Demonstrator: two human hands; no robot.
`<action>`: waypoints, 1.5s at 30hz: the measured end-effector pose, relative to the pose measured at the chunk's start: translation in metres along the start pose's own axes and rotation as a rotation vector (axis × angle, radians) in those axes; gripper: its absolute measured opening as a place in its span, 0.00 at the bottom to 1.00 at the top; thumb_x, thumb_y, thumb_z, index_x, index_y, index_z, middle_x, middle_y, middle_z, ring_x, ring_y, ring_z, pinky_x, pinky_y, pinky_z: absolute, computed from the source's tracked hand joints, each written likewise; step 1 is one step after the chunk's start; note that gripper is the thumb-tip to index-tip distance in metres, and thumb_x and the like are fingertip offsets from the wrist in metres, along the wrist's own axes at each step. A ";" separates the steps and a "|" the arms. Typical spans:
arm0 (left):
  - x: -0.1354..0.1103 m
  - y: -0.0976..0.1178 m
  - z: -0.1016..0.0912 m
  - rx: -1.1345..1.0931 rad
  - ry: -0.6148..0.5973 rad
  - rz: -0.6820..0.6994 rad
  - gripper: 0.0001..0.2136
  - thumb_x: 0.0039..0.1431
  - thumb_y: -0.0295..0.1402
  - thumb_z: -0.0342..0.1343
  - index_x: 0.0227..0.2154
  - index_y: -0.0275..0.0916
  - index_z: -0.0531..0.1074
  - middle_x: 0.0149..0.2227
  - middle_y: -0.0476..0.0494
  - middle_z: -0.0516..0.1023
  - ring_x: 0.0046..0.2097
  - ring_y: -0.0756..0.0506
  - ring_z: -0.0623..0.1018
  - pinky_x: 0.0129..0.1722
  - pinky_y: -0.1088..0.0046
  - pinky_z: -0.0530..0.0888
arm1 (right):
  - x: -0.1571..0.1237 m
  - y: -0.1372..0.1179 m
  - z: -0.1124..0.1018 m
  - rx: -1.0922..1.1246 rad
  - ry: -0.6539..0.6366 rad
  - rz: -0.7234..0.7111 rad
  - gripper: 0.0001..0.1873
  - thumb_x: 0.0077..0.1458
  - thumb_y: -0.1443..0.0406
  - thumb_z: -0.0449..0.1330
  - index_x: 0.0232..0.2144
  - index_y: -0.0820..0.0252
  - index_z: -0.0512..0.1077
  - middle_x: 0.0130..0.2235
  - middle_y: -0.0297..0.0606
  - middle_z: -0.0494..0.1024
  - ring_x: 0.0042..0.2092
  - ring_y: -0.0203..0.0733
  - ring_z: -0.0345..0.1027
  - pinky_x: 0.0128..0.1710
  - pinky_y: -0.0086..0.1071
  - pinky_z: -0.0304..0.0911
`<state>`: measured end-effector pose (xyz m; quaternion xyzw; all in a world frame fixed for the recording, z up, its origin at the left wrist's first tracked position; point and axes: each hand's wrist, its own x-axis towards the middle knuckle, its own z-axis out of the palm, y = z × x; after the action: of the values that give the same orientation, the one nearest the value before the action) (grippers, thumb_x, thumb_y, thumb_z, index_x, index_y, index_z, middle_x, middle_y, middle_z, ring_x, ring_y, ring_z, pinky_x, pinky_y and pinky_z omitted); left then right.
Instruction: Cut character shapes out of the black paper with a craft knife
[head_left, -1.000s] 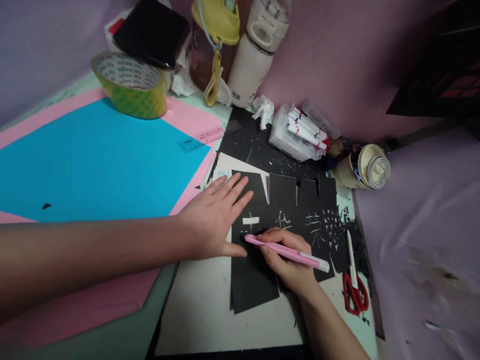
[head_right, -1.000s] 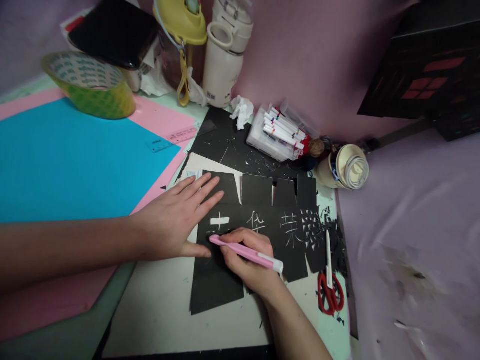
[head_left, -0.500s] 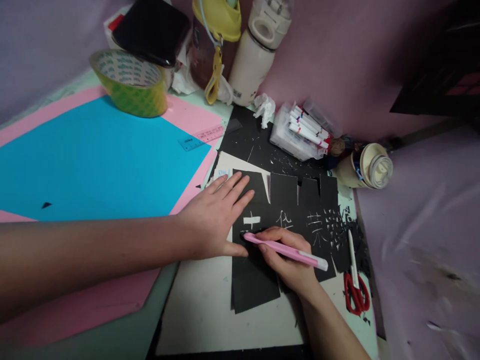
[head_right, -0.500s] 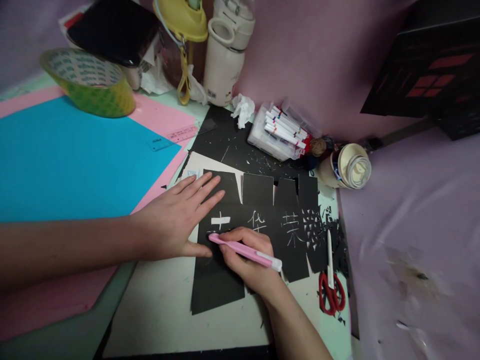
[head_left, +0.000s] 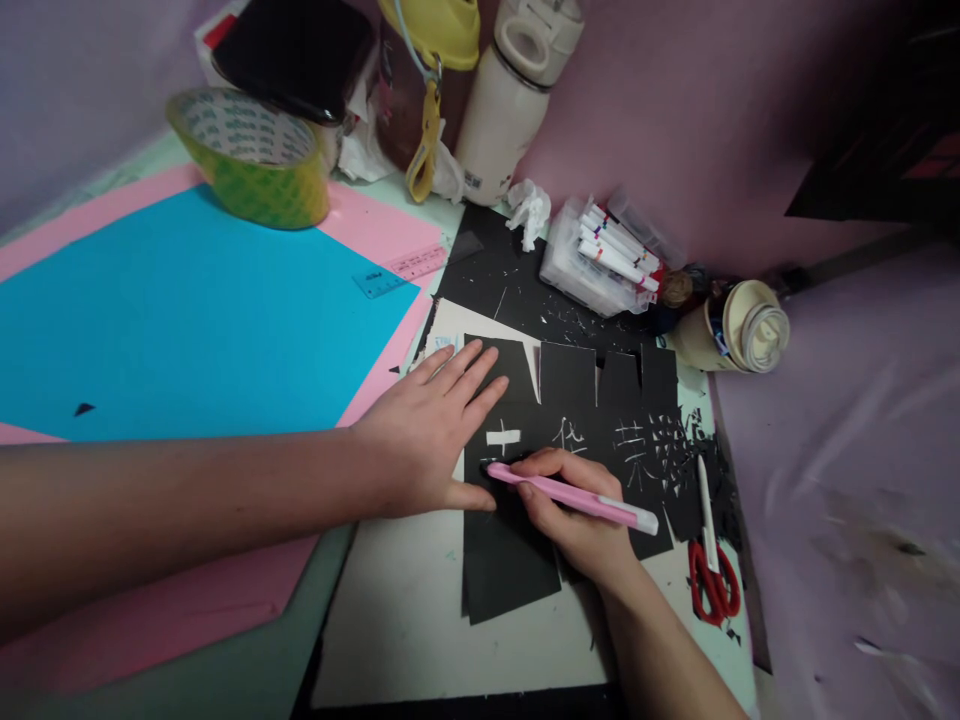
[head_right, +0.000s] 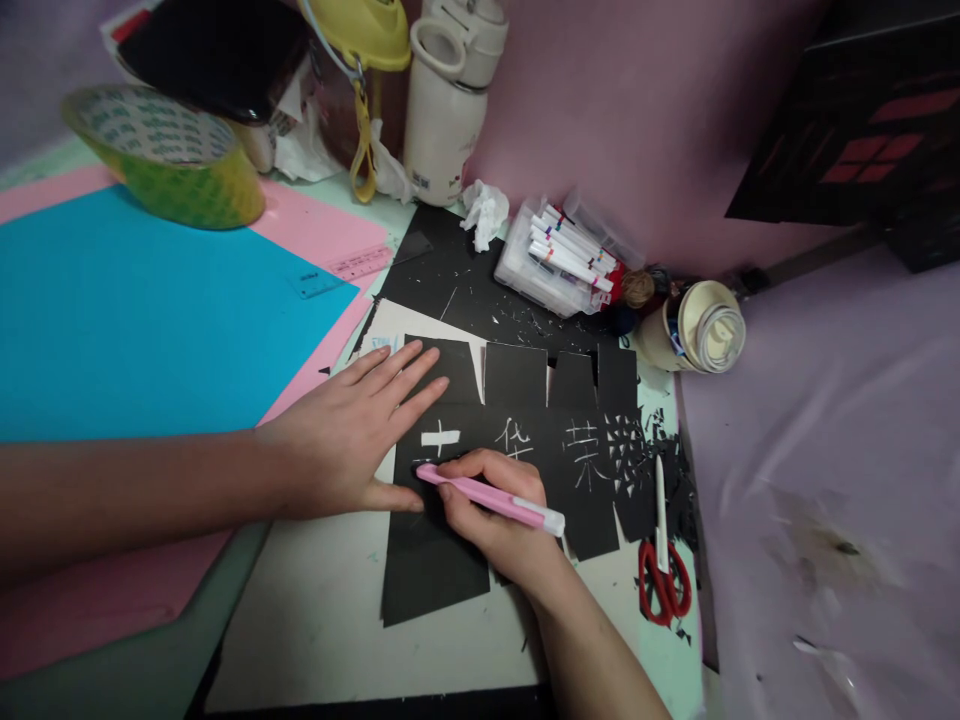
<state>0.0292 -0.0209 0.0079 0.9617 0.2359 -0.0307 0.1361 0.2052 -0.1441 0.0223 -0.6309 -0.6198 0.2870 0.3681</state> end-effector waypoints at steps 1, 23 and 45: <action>0.000 0.000 0.000 0.000 -0.002 0.000 0.53 0.51 0.68 0.48 0.68 0.31 0.48 0.71 0.29 0.34 0.71 0.32 0.37 0.68 0.53 0.40 | 0.000 0.000 0.000 0.001 0.007 -0.003 0.04 0.52 0.70 0.63 0.30 0.57 0.76 0.30 0.33 0.82 0.30 0.36 0.77 0.30 0.25 0.70; -0.001 0.001 -0.004 -0.014 -0.047 -0.009 0.53 0.51 0.67 0.48 0.69 0.32 0.45 0.70 0.30 0.31 0.71 0.32 0.34 0.68 0.53 0.39 | -0.003 0.005 -0.004 -0.028 0.048 0.005 0.05 0.53 0.71 0.62 0.29 0.56 0.76 0.29 0.32 0.81 0.30 0.35 0.76 0.31 0.26 0.69; -0.001 0.000 -0.002 -0.025 -0.012 0.000 0.52 0.51 0.67 0.49 0.68 0.30 0.48 0.71 0.30 0.34 0.71 0.31 0.38 0.68 0.52 0.40 | 0.001 -0.002 0.002 0.004 0.003 0.052 0.04 0.52 0.69 0.63 0.30 0.56 0.77 0.30 0.34 0.84 0.31 0.38 0.78 0.31 0.28 0.72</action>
<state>0.0285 -0.0205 0.0097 0.9597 0.2354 -0.0338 0.1495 0.2026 -0.1428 0.0232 -0.6465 -0.6018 0.2969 0.3629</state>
